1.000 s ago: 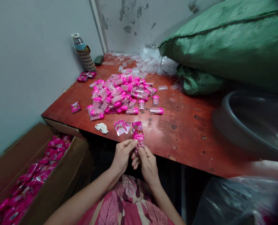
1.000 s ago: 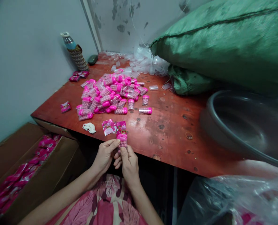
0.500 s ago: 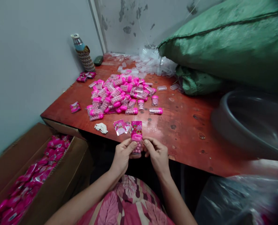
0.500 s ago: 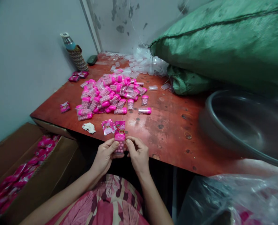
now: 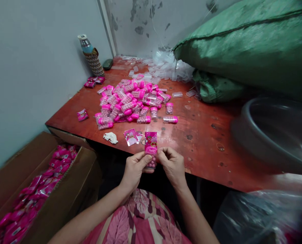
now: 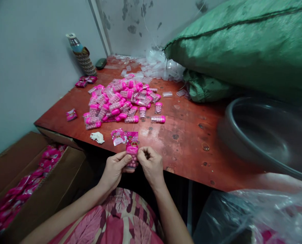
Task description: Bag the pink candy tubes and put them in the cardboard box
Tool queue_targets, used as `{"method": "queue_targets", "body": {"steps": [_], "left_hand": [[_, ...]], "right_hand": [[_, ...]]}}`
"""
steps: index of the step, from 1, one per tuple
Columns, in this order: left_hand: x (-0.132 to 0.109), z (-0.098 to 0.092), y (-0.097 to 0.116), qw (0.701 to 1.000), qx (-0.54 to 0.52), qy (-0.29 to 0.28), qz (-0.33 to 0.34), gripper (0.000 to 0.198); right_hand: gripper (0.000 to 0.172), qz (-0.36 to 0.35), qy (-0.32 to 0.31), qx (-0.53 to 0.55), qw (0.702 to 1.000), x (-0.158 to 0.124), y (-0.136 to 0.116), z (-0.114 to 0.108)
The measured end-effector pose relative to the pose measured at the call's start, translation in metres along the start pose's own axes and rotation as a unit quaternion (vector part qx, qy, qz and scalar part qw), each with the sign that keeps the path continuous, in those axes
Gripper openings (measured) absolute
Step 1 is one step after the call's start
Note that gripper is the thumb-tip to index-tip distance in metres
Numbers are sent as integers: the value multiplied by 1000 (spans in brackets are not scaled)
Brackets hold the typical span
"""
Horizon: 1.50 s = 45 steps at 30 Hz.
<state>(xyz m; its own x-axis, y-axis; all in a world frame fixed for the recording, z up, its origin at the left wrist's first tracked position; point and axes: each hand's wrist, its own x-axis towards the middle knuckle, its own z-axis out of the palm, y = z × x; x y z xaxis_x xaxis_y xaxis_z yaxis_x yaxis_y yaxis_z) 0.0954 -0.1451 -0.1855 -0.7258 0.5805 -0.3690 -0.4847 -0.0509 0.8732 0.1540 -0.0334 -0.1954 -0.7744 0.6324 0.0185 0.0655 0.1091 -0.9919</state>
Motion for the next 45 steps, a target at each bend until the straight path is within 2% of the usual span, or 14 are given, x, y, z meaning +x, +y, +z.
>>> {"method": "queue_targets", "body": {"steps": [5,10,12,14,16,19,20,23,25,27,32,39,45], "left_hand": [[-1,1,-2,1000,-13,11,1,21],[-1,2,-4,999,-36,33,17,21],[2,2,-1,996,-53,57,40,21],[4,1,2,992,-59,83,70,21],[7,0,3,992,-52,80,84,22],[8,0,2,994,-48,53,84,23],[8,0,0,994,-46,52,88,22],[9,-1,-3,993,-22,61,103,18],[10,-2,-4,993,-8,55,103,17],[10,-3,-4,994,-7,48,100,19],[14,-6,1,993,-68,43,83,29],[21,-7,5,995,-95,33,28,22],[14,-5,0,996,-82,32,2,22]], "right_hand": [[11,-63,-1,-117,991,4,7,-1],[10,-153,35,-193,969,-3,11,2],[12,-199,9,-197,960,-16,16,9],[14,-219,-45,-172,959,-31,22,16],[15,-170,-48,-126,976,-42,27,22],[8,-11,27,3,1000,-45,27,22],[15,36,31,59,997,-42,25,21],[33,108,-27,177,978,-32,17,19],[30,121,-38,198,972,-28,12,20],[26,126,-23,202,971,-27,10,23],[22,129,-11,182,975,-31,7,30],[19,114,-1,155,981,-36,4,32],[15,123,29,200,972,-37,10,34]]}}
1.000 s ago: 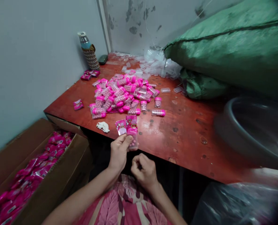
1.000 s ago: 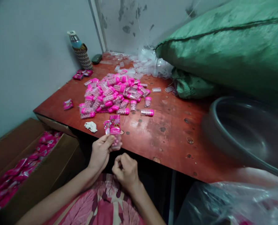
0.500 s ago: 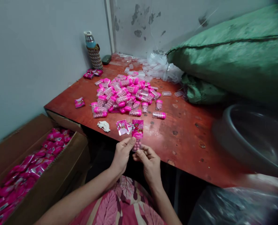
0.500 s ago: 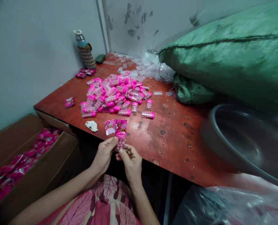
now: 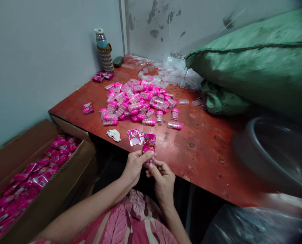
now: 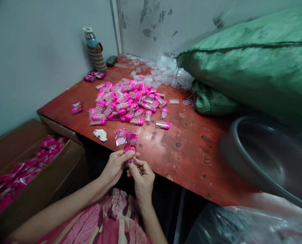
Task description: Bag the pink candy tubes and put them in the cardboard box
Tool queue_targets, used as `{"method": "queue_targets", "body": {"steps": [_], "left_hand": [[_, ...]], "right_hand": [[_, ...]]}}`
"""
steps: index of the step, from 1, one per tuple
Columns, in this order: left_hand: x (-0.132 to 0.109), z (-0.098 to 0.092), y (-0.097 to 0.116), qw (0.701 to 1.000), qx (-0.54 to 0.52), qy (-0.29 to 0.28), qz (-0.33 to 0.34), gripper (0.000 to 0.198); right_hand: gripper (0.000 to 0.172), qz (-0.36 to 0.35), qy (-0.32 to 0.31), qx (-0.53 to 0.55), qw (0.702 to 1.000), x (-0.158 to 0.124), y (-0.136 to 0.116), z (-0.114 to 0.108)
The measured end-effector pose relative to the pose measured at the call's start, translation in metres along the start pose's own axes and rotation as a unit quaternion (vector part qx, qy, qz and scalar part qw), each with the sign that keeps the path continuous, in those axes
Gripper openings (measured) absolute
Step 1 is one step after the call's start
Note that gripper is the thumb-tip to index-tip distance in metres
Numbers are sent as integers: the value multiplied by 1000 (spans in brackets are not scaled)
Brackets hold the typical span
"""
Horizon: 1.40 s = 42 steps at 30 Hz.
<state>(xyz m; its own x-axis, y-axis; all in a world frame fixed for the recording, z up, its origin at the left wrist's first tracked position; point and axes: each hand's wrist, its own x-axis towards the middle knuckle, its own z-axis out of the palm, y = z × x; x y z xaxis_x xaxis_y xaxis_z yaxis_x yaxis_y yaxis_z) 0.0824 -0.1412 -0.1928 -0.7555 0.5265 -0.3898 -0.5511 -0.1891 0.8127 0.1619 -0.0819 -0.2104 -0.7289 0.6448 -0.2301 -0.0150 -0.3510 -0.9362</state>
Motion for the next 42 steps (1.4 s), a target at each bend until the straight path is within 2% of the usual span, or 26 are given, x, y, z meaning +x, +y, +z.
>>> {"method": "queue_targets", "body": {"steps": [6,13,19,22,25,27,30,32,33,35,36,37,39,40,42], "left_hand": [[-11,5,-8,999,-1,-44,5,24],[-14,-4,-2,994,-87,-57,-5,24],[-16,-6,-1,996,-79,-28,15,23],[-17,-8,3,996,-82,-14,22,23],[-23,-26,20,992,-115,19,44,18],[-29,-49,39,980,-155,79,97,20],[-37,-88,63,935,-168,206,236,53],[-35,-105,67,926,-125,241,262,59],[-31,-109,66,931,-76,239,265,55],[-17,-109,60,934,89,209,277,46],[-8,-107,57,915,195,195,294,41],[3,-105,54,880,305,181,315,39],[24,-105,49,778,480,186,361,38],[34,-107,47,730,542,193,368,38],[50,-115,42,665,623,195,364,35]], "right_hand": [[11,21,-4,105,994,4,2,-2],[20,14,-18,30,999,5,-2,-1],[18,3,-17,22,1000,11,0,6],[17,5,-35,11,999,14,-1,15],[17,4,-74,-1,997,14,-4,24],[18,-2,-83,-10,997,15,-6,26],[18,-5,-77,-23,997,19,-7,24],[18,-4,-76,-31,997,22,-7,22],[18,-5,-77,-36,996,23,-7,21],[18,-8,-84,-51,995,23,-7,20],[18,-10,-90,-60,994,22,-6,20],[18,-12,-95,-70,993,21,-6,20],[17,-14,-100,-90,991,18,-5,19],[17,-14,-99,-98,990,17,-4,19],[17,-11,-92,-108,990,16,-3,17]]}}
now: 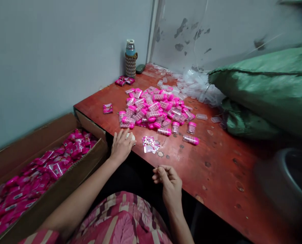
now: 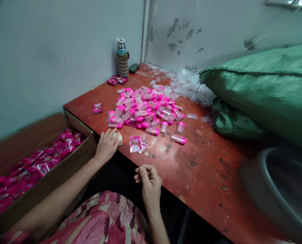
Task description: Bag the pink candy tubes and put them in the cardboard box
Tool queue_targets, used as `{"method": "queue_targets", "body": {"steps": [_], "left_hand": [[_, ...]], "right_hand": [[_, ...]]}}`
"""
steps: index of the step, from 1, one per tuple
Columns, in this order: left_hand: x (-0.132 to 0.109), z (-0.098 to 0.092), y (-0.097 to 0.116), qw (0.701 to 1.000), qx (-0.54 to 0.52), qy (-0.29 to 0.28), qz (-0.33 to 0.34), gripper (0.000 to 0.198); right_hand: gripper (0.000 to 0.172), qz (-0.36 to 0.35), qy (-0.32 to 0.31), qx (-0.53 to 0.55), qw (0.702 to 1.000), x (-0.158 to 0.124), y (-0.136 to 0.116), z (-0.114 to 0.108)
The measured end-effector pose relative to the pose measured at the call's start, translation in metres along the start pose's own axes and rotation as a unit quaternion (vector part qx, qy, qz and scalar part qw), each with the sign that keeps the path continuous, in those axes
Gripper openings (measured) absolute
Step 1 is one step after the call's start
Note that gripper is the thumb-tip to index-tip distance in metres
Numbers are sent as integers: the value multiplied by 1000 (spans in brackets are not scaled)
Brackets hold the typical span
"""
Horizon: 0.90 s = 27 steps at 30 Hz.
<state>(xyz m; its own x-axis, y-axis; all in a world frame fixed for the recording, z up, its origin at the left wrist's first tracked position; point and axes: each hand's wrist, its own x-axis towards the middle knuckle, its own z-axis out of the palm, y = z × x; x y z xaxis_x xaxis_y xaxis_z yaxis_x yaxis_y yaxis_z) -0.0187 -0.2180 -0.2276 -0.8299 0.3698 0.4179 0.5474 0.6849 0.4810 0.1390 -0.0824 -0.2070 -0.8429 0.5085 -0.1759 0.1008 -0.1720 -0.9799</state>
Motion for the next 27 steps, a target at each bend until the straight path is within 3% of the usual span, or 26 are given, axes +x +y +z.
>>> {"method": "queue_targets", "body": {"steps": [3,6,10,13,16,20,25,27], "left_hand": [[-1,11,-15,998,54,2,30,30],[-5,10,-17,997,51,35,52,25],[-3,3,5,991,35,49,118,20],[0,9,27,986,28,3,163,30],[1,25,37,985,34,-37,164,34],[-1,40,32,989,23,-32,145,28],[-4,37,30,989,-38,14,143,27],[-3,35,30,987,-49,26,151,28]], "right_hand": [[19,5,6,-3,1000,0,2,-2],[20,3,6,-5,1000,0,1,-3],[20,2,7,-5,1000,1,-1,-4],[20,0,6,-8,1000,4,-3,-6],[20,-14,2,-27,1000,7,-8,-7],[21,-28,-1,-53,998,17,-16,-7],[20,-85,28,-90,992,48,-18,1],[25,-94,12,-79,992,63,-16,8]]}}
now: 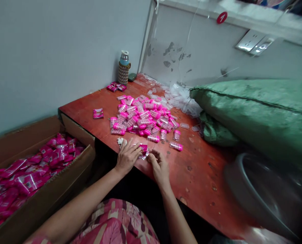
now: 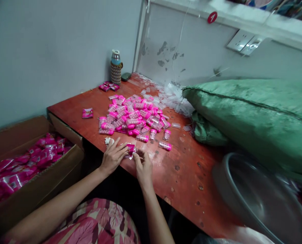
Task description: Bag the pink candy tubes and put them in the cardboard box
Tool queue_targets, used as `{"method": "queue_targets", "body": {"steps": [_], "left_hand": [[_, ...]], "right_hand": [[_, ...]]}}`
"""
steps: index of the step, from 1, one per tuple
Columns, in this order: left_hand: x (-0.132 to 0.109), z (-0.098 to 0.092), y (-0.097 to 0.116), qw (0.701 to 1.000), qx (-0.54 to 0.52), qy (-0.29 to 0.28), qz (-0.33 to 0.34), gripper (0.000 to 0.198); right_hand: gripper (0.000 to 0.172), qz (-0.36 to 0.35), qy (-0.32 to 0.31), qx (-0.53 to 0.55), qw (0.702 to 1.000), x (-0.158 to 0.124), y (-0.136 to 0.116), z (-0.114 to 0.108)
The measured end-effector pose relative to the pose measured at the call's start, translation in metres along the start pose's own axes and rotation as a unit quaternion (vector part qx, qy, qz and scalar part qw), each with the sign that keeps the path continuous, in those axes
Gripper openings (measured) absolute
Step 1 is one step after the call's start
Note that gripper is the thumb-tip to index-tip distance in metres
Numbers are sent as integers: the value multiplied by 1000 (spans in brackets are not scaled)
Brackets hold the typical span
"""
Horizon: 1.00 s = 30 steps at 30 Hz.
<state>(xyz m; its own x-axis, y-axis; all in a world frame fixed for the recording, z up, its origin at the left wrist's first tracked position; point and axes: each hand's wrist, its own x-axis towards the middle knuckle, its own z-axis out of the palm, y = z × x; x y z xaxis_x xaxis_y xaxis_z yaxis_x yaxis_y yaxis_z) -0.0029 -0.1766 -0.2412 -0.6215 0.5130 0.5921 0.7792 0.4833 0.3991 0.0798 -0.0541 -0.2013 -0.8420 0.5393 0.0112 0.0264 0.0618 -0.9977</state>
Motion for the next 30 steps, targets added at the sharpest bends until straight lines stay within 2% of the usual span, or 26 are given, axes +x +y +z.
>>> {"method": "queue_targets", "body": {"steps": [2,4,8,11,14,17,19,21,22,25,27,28,30], "left_hand": [[1,-1,0,1000,5,1,9,29],[3,-2,0,1000,19,-11,11,28],[5,-3,-2,999,25,-27,1,24],[7,-7,0,1000,21,-4,6,26],[11,-13,5,999,18,29,29,29],[15,-17,9,998,-37,31,43,34],[17,-19,11,991,-125,30,-21,39],[19,-20,12,954,-259,8,-152,44],[20,-21,13,917,-334,-25,-217,43],[23,-22,16,769,-519,-142,-345,31],[23,-22,20,693,-580,-160,-397,28],[23,-21,21,670,-592,-149,-421,26],[21,-21,24,653,-592,-124,-456,25]], "right_hand": [[29,4,-34,28,999,13,3,7],[31,8,-43,35,998,23,4,12],[31,1,23,-16,1000,30,7,12],[30,4,31,-17,999,29,6,7],[31,32,-9,32,999,27,2,7],[30,57,-41,103,992,30,-5,9],[29,61,-31,127,990,32,-9,9],[29,67,-28,129,989,34,-12,7],[29,70,-38,126,989,34,-13,7],[27,72,-89,90,989,32,-15,4],[22,57,-102,18,993,33,-16,-2],[21,36,-92,-41,994,35,-17,-7],[24,-10,-29,-210,977,43,-20,-21]]}}
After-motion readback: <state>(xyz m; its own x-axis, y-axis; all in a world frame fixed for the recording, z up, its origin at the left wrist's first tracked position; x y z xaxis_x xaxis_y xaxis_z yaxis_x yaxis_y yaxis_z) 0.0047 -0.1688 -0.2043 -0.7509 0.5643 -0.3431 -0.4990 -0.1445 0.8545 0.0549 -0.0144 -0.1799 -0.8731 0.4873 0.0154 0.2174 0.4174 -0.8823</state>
